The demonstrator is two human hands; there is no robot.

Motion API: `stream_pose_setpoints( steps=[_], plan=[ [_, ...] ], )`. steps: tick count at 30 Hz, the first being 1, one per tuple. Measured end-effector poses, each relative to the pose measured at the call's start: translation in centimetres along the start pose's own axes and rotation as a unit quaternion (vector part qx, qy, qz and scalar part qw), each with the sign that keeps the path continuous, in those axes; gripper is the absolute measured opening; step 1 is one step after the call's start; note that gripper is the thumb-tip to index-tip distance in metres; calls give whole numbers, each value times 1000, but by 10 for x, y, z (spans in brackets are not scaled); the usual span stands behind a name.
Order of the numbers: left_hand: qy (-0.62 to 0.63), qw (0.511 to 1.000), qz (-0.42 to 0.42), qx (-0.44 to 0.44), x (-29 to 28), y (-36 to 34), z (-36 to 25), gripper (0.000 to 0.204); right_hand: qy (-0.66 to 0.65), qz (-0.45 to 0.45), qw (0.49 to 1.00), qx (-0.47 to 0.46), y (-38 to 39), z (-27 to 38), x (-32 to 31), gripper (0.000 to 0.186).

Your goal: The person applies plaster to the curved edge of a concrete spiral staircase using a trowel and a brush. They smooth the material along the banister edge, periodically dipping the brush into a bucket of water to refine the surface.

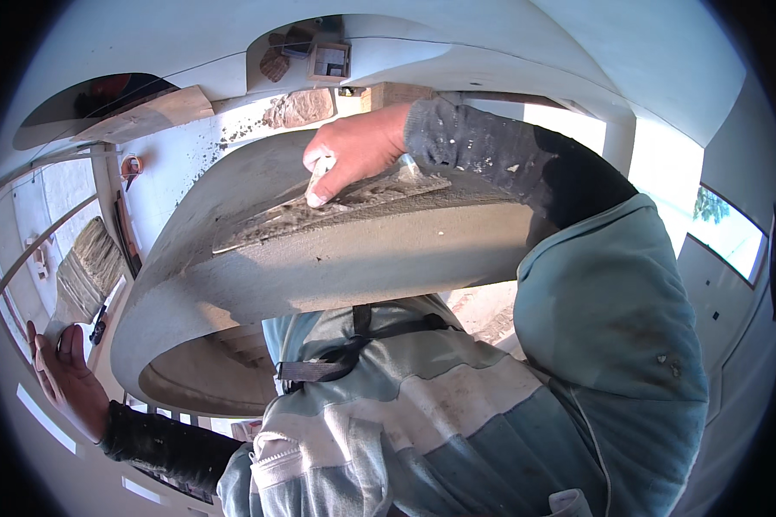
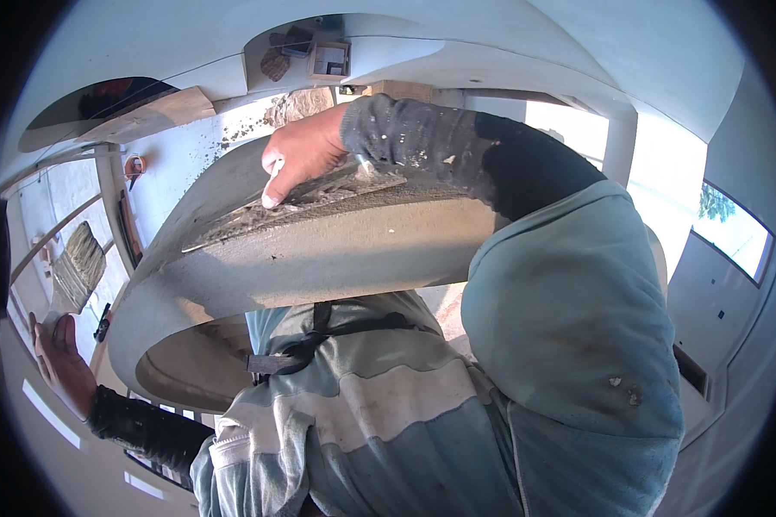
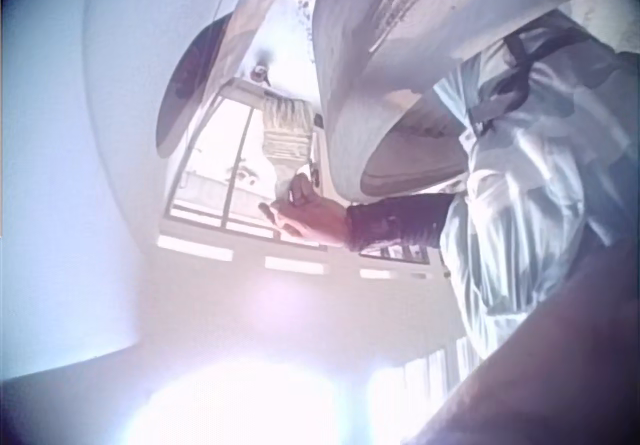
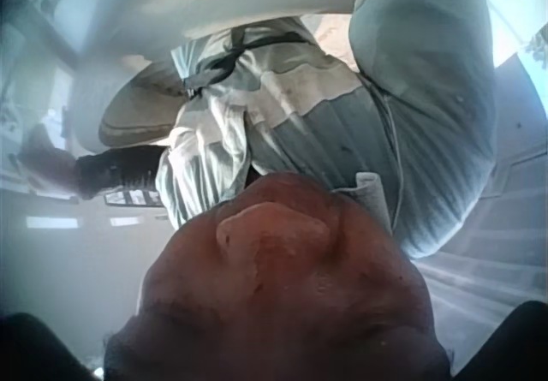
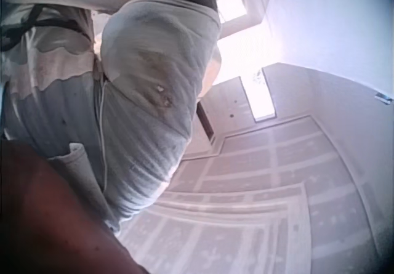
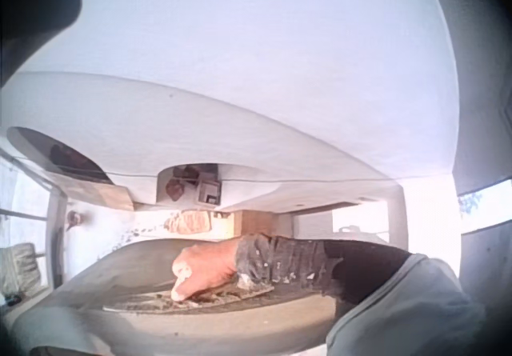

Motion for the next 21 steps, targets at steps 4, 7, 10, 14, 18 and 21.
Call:
stream_pose_setpoints(
  steps=[4,7,10,14,18,21],
  plan=[
    [-32,999,36,11,3,1,4,45,-13,-24,993,113,80,-90,15,34],
    [-26,998,58,12,19,-5,10,43,-10,-42,987,153,119,-112,19,37],
    [-31,994,100,16,37,-15,11,43,1,-60,992,110,102,-91,16,42],
    [-38,997,67,13,58,-7,-1,41,48,-76,993,75,88,-34,-11,49],
    [-40,997,70,13,63,-6,-3,41,83,-138,984,73,116,-70,-3,47],
    [-65,994,78,33,63,-7,-1,41,29,-97,991,86,105,-60,0,37]
  ],
)
Point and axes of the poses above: each hand's wrist, its own y-axis away from the middle knuckle, its own x-axis out of the palm, z = x × y, the point moved 10 cm from there along -y, towards the middle knuckle, and after that the axes turned 15 degrees about y, right-handed, at the moved point
